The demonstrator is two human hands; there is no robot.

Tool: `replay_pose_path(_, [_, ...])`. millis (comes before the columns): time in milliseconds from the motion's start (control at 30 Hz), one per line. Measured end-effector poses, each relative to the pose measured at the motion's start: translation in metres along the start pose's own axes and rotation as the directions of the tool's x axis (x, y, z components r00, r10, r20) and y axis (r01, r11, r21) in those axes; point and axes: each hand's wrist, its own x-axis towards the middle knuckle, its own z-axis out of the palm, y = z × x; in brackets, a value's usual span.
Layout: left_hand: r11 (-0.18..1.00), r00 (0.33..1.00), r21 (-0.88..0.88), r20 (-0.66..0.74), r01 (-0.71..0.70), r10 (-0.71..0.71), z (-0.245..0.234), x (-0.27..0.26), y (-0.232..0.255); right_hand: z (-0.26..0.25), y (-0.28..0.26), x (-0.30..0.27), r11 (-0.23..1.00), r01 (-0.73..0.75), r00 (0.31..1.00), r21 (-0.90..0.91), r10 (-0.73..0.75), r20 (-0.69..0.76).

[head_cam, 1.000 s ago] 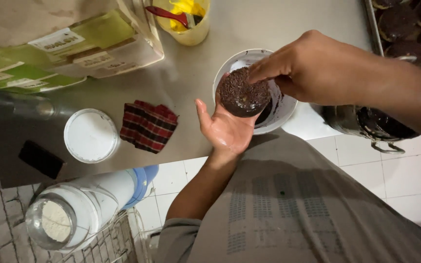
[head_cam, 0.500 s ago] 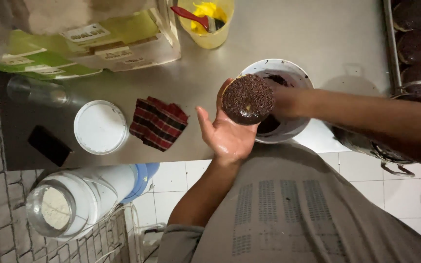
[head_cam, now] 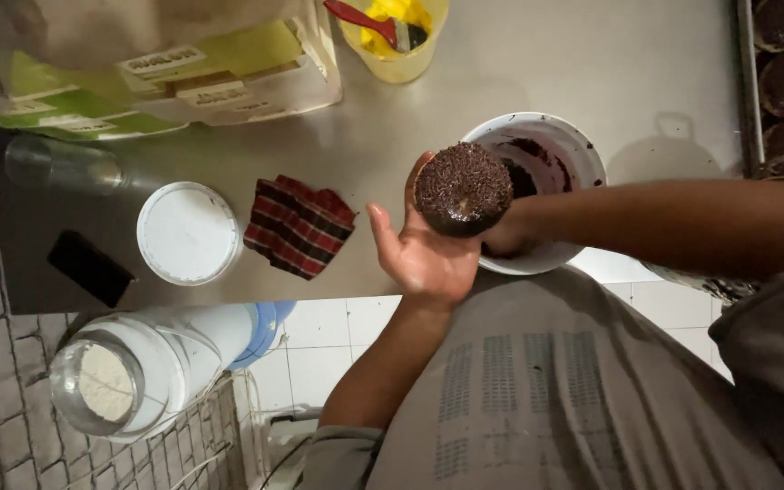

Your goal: Glazing donuts by applying chocolate frosting with a spatula and dipping them into glaze and sprinkles.

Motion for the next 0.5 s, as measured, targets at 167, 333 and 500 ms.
replay_pose_path(167, [1.000,1.000,-0.017,0.002,0.020,-0.020,-0.004,0.003,0.002,-0.011,0.001,0.007,0.998,-0.039,0.999,0.041,0.038,0.027])
replay_pose_path(333, [0.996,0.997,-0.042,0.010,0.075,-0.074,-0.011,0.008,0.002,-0.013,0.020,-0.010,0.992,-0.091,0.995,0.085,0.087,0.046])
replay_pose_path(500, [0.996,0.998,-0.057,-0.002,0.066,-0.066,-0.016,0.013,-0.008,-0.010,0.061,-0.047,0.976,-0.164,0.985,0.141,0.154,0.077])
